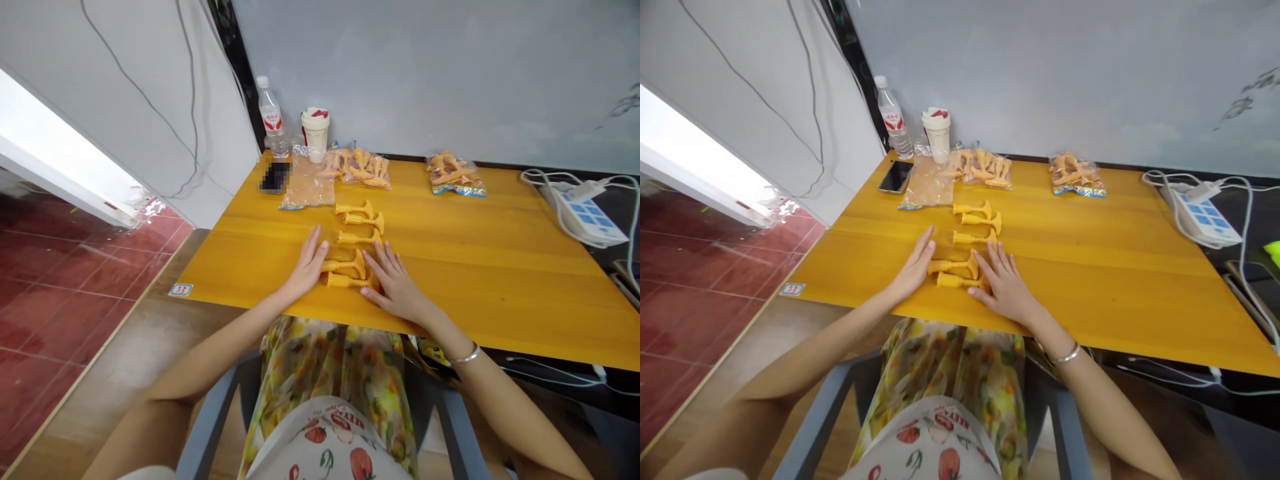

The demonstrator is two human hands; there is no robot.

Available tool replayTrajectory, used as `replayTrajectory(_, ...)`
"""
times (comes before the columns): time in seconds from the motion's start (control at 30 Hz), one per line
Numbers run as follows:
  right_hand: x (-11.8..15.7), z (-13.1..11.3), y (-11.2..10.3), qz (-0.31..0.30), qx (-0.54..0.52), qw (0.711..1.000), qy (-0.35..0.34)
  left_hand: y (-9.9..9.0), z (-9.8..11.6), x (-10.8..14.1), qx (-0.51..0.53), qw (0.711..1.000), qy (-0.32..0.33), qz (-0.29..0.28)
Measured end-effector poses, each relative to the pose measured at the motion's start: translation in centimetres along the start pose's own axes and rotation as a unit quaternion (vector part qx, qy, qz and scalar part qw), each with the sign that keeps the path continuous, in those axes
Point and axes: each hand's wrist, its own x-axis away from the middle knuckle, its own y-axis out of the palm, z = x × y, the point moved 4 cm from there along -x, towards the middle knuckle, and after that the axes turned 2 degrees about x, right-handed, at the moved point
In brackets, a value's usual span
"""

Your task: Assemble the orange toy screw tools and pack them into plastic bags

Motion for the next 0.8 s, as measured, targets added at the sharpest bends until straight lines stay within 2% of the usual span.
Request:
replayTrajectory(0.1, -0.1, 0.0, 0.6, -0.027, 0.018, 0.999, -0.005, 1.8, 1.3, 1.1, 0.041, 0.998, -0.052, -0.016)
replayTrajectory(0.17, -0.3, 0.3, 0.8, -0.031, 0.027, 0.999, 0.006, 2.7, 1.7, 0.1, 0.053, 0.997, -0.057, -0.024)
replayTrajectory(0.23, 0.1, 0.8, 0.6, -0.015, 0.032, 0.999, 0.021, 2.9, 1.6, -1.9, 0.056, 0.997, -0.042, -0.02)
replayTrajectory(0.33, 1.6, 1.6, -0.3, 0.039, 0.036, 0.998, 0.032, 0.9, 0.4, -5.8, 0.002, 0.999, 0.01, 0.033)
replayTrajectory(0.43, 3.1, 2.0, -0.9, 0.097, 0.044, 0.994, 0.031, -2.5, -1.5, -9.3, -0.14, 0.983, 0.067, 0.102)
replayTrajectory(0.47, 3.3, 1.9, -1.0, 0.111, 0.05, 0.992, 0.029, -3.3, -2.2, -10.2, -0.188, 0.974, 0.067, 0.108)
replayTrajectory(0.53, 3.5, 1.6, -1.1, 0.131, 0.069, 0.989, 0.013, -4.2, -3.3, -11.4, -0.266, 0.959, 0.06, 0.079)
replayTrajectory(0.67, 3.2, 0.4, -1.5, 0.157, 0.091, 0.982, -0.055, -4.3, -3.3, -11.1, -0.331, 0.941, 0.054, 0.05)
replayTrajectory(0.8, 3.4, 0.1, -1.9, 0.173, 0.071, 0.978, -0.089, -4.9, -2.5, -8.3, -0.368, 0.926, 0.084, 0.034)
